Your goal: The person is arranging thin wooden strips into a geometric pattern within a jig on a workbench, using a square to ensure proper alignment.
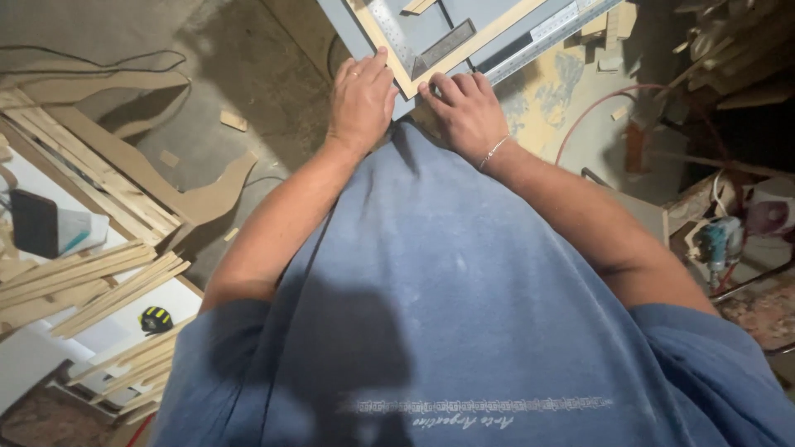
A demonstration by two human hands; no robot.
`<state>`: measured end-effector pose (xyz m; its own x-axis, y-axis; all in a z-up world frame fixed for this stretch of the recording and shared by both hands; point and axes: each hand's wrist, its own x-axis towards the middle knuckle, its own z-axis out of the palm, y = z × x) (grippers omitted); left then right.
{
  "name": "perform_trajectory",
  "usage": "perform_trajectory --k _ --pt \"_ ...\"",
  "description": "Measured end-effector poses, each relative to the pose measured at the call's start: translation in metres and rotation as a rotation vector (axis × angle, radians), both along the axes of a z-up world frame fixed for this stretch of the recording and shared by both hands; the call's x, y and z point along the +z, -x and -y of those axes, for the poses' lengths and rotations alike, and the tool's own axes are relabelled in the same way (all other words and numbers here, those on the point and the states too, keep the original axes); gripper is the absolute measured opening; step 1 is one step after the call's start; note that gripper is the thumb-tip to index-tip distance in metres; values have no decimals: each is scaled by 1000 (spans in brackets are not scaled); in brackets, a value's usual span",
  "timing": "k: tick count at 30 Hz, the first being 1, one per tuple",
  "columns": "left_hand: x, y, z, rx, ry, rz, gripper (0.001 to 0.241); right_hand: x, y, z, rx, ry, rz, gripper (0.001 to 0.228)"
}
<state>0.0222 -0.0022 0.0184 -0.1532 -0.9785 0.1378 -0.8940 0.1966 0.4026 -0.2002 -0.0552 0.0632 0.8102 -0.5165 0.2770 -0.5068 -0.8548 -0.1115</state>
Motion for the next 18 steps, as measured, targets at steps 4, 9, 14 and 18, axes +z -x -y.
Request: perform_trajectory --k 4,9,14,18 --pt "-1 -7 -1 -20 57 -16 17 -7 0 0 26 38 -20 30" --pt "-11 -14 -5 -56 96 -18 13 5 -6 0 46 -57 -98 37" --pt "-26 -10 -11 4 127 -32 20 3 -9 0 66 -54 -158 44" --pt "-34 -6 -12 21 76 -25 27 -1 -8 -1 59 -114 -235 49"
